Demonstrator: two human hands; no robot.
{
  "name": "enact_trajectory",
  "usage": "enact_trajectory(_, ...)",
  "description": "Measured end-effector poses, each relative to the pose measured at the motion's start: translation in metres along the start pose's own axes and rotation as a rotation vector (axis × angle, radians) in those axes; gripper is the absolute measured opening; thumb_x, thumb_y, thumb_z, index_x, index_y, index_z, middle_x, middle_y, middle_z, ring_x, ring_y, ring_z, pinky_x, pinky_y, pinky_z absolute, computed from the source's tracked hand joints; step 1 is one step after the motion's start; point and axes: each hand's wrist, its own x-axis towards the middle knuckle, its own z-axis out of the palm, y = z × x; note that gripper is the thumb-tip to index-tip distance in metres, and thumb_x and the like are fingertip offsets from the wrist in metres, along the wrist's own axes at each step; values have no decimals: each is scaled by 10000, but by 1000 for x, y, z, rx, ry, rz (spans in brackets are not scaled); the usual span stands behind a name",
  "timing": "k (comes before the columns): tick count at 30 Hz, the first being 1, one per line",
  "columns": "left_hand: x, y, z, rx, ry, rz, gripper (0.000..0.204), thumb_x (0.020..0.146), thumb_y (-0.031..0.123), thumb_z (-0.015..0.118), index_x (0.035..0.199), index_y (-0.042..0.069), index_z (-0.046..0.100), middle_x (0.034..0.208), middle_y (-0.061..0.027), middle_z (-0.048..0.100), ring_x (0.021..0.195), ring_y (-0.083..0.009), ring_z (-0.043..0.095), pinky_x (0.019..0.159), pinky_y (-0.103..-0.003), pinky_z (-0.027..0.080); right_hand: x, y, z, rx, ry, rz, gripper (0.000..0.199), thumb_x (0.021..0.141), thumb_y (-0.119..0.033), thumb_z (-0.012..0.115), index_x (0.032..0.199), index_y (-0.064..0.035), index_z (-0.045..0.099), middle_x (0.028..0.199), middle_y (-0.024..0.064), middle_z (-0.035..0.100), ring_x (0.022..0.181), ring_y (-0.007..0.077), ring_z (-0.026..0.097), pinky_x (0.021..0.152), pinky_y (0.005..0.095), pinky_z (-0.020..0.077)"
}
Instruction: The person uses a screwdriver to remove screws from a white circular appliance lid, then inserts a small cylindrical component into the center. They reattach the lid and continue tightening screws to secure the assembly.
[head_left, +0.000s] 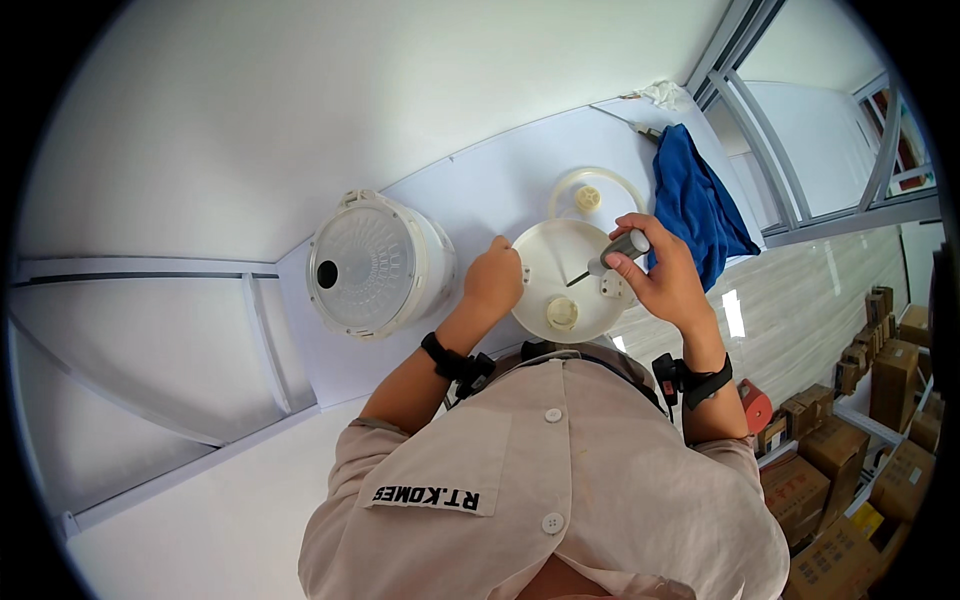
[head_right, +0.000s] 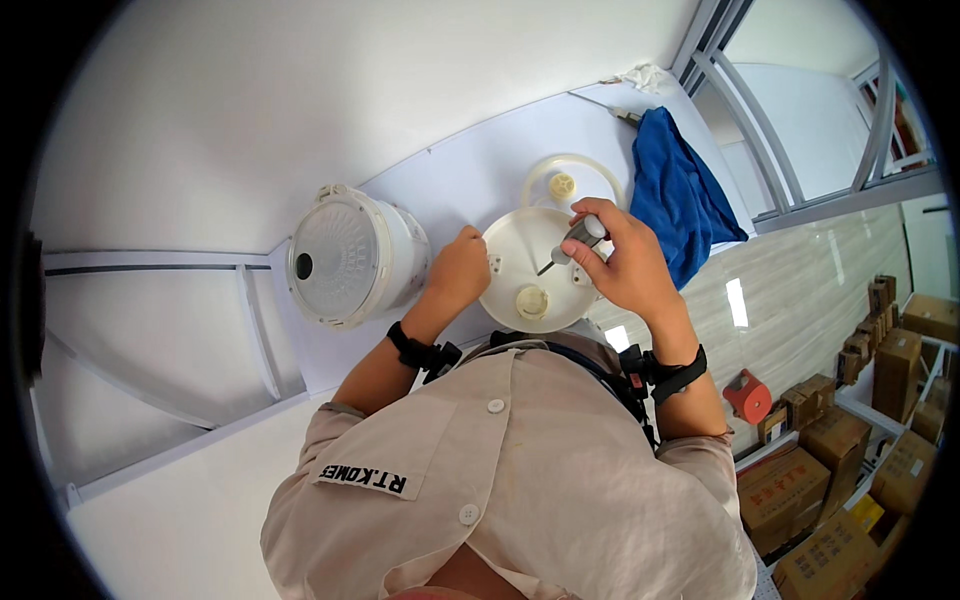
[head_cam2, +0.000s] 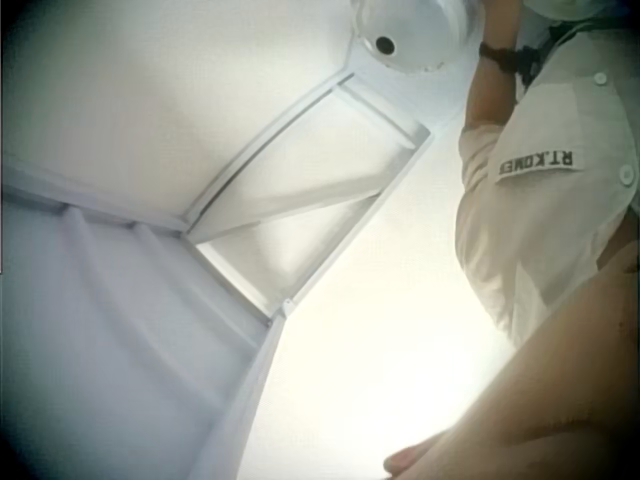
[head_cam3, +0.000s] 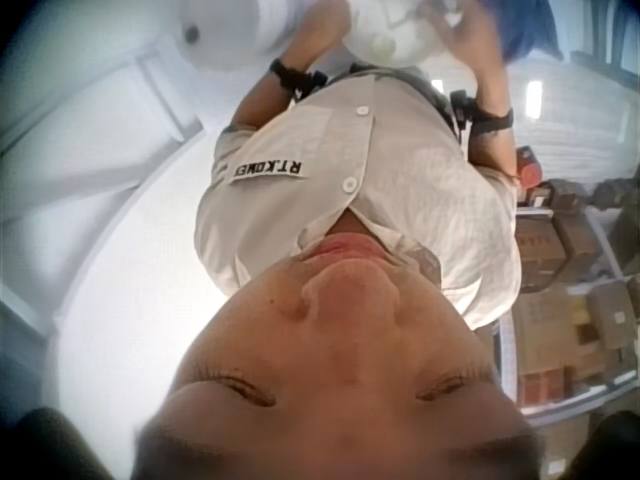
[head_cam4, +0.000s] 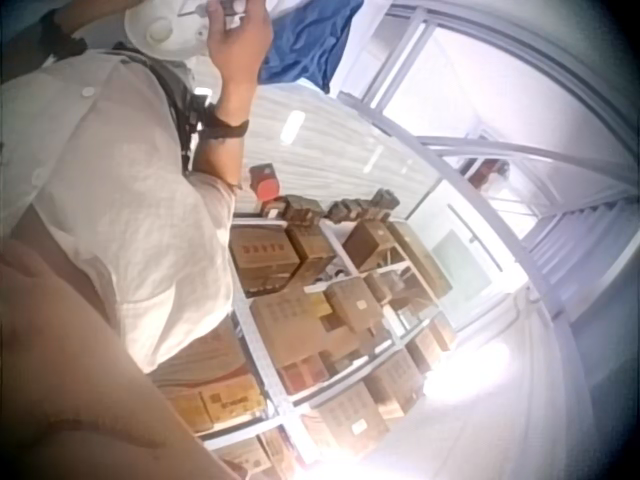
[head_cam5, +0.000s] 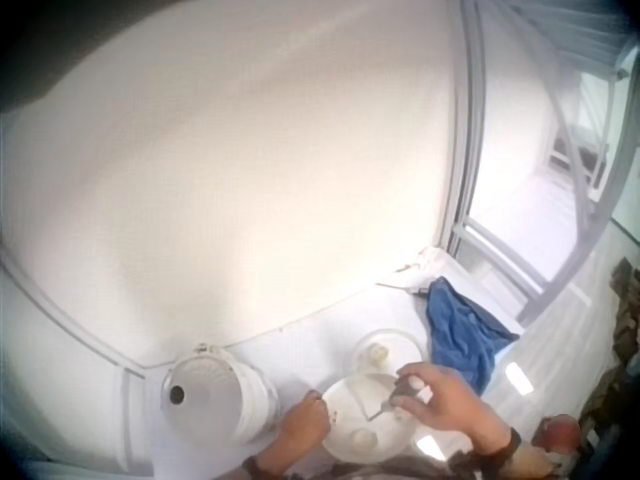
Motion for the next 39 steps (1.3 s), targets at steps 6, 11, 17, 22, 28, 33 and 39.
enact_trajectory(6, -3, -1, 13, 76, 39, 9, 162, 900, 40, 605, 1031, -44, 652, 1142, -200, 611, 895, -421, 707, 773, -507, 587, -1, -1, 0, 15, -13, -13, 403, 902, -189, 833, 1240, -86, 639, 1011, 111, 750, 869, 305, 710, 758, 358, 545)
enact_trajectory(11, -12, -17, 29, -62, 196, 66, 136, 1011, 127, 554, 1011, 2, 608, 1139, -173, 624, 886, -432, 685, 754, -528, 555, -2, 1, 0, -6, -23, -18, 409, 906, -195, 829, 1248, -88, 633, 1007, 113, 750, 865, 313, 707, 762, 362, 547)
enact_trajectory(17, -23, -23, 31, -265, 321, 109, 136, 1009, 164, 615, 1047, 38, 648, 1249, -137, 656, 923, -399, 691, 778, -488, 568, -2, 0, 0, -18, -32, -20, 417, 904, -196, 829, 1256, -90, 631, 1008, 116, 750, 866, 320, 707, 762, 366, 546)
enact_trajectory(22, -26, -36, 36, -456, 329, 125, 125, 983, 122, 673, 1059, 26, 698, 1263, -144, 649, 967, -332, 702, 809, -392, 596, 2, 1, 2, -23, -40, -33, 422, 906, -209, 825, 1262, -94, 630, 1016, 111, 752, 866, 317, 708, 760, 369, 542)
enact_trajectory(28, -26, -43, 43, -555, 291, 154, 124, 974, 101, 703, 1055, 11, 729, 1292, -157, 622, 1004, -276, 696, 802, -349, 610, 4, 3, 4, -11, -52, -40, 427, 909, -222, 820, 1269, -98, 628, 1022, 103, 757, 864, 317, 708, 751, 369, 536)
enact_trajectory(33, -27, -41, 43, -707, 246, 131, 118, 972, 101, 708, 1050, 20, 746, 1326, -148, 596, 996, -241, 687, 776, -333, 599, 5, 4, 3, -32, -57, -38, 429, 907, -223, 821, 1268, -96, 628, 1021, 106, 758, 861, 320, 708, 750, 368, 538)
enact_trajectory(39, -22, -44, 45, -689, 227, 140, 118, 969, 105, 713, 1044, 23, 753, 1335, -147, 592, 962, -219, 671, 762, -319, 568, 6, 7, 3, -20, -50, -37, 427, 905, -218, 823, 1265, -95, 629, 1020, 105, 756, 866, 322, 710, 751, 367, 539)
